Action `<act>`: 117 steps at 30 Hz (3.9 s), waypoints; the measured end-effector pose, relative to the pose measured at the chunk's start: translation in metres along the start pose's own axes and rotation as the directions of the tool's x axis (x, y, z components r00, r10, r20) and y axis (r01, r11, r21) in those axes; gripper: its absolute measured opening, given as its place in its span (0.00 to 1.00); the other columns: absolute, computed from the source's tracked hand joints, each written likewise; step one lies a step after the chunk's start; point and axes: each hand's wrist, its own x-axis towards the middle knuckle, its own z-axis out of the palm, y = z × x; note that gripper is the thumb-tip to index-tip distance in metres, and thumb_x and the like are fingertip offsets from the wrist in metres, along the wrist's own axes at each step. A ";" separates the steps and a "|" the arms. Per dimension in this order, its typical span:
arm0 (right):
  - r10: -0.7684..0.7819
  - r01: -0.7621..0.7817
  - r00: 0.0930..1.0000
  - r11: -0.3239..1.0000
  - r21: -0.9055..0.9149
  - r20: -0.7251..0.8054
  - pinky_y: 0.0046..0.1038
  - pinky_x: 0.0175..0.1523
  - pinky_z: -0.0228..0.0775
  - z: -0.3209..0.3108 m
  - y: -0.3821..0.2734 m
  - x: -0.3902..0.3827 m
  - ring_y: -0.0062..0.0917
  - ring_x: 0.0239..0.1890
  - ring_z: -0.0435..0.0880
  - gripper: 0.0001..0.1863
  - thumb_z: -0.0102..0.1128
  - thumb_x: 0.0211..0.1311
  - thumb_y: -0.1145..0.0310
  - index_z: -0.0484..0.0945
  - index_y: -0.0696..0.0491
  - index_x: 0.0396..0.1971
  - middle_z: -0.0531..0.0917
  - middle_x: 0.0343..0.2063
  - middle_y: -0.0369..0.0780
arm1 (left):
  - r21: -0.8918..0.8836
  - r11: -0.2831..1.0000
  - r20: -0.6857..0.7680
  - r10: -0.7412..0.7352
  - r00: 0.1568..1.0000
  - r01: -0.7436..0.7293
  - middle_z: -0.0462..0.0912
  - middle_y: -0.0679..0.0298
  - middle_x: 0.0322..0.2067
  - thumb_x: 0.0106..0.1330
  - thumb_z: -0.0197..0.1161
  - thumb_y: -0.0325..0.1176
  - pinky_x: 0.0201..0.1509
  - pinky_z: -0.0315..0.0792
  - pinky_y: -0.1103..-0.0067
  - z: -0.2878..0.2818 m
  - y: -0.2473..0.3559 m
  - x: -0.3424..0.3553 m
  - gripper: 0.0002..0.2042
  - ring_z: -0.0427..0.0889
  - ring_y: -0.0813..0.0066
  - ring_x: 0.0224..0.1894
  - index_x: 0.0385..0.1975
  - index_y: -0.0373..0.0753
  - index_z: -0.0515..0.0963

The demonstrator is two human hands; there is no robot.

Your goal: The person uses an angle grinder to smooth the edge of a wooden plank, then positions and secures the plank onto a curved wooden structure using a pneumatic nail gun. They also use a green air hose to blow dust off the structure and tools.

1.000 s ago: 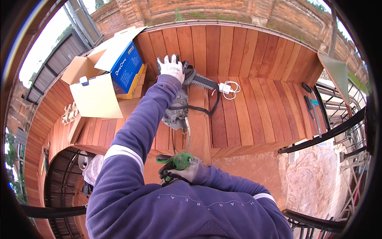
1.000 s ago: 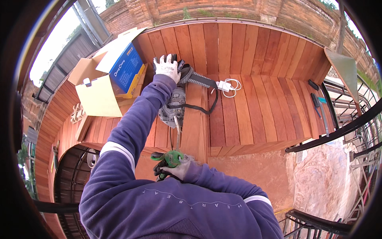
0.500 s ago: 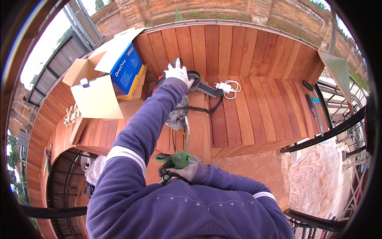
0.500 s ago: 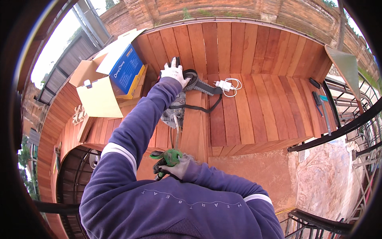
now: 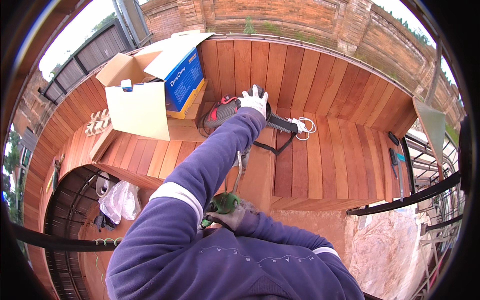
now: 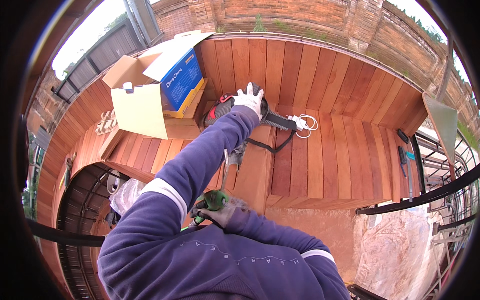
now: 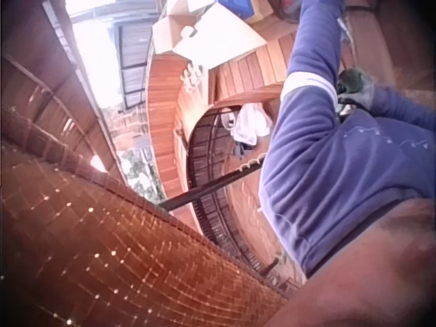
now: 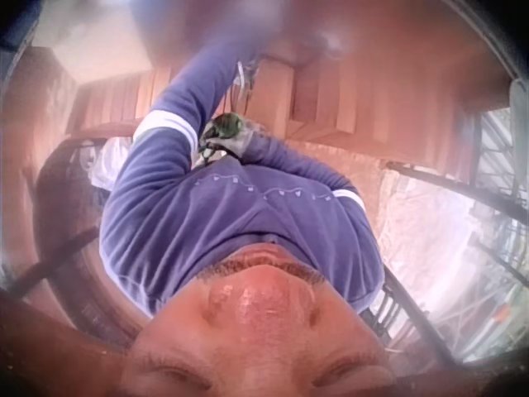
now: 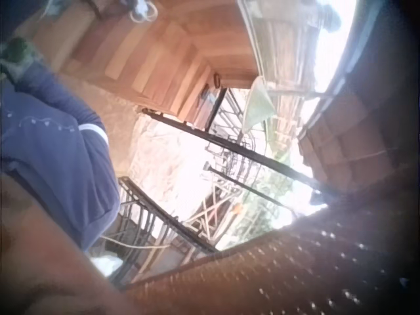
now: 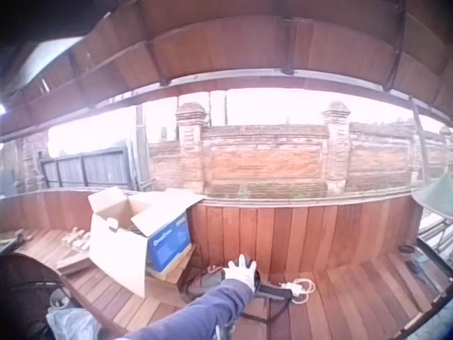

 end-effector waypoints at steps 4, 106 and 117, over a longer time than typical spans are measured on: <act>0.021 -0.026 0.998 0.996 -0.087 -0.054 0.30 0.52 0.69 0.001 -0.012 -0.002 0.31 0.44 0.79 0.18 0.58 0.58 0.61 0.76 0.55 0.44 0.81 0.39 0.42 | -0.107 0.988 -0.146 0.091 0.985 -0.107 0.66 0.53 0.55 0.55 0.58 0.30 0.52 0.71 0.68 0.014 -0.018 0.001 0.33 0.73 0.54 0.51 0.64 0.52 0.58; 0.368 -0.691 0.401 0.723 0.013 0.839 0.35 0.21 0.66 1.496 0.121 0.969 0.33 0.13 0.72 0.19 0.51 0.62 0.54 0.72 0.58 0.27 0.69 0.08 0.38 | -0.949 0.160 0.218 -0.286 -0.933 -0.271 0.78 0.52 0.27 0.65 0.52 0.48 0.38 0.73 0.65 0.051 -0.888 -0.930 0.23 0.80 0.58 0.30 0.44 0.30 0.69; 0.382 -0.652 0.170 0.735 -0.187 0.908 0.37 0.22 0.72 1.776 0.133 0.950 0.33 0.13 0.73 0.12 0.51 0.63 0.63 0.69 0.55 0.41 0.78 0.20 0.42 | -0.776 0.075 0.627 0.189 -0.755 -0.626 0.78 0.51 0.30 0.64 0.52 0.46 0.37 0.74 0.63 0.156 -0.879 -0.973 0.20 0.81 0.56 0.30 0.44 0.34 0.69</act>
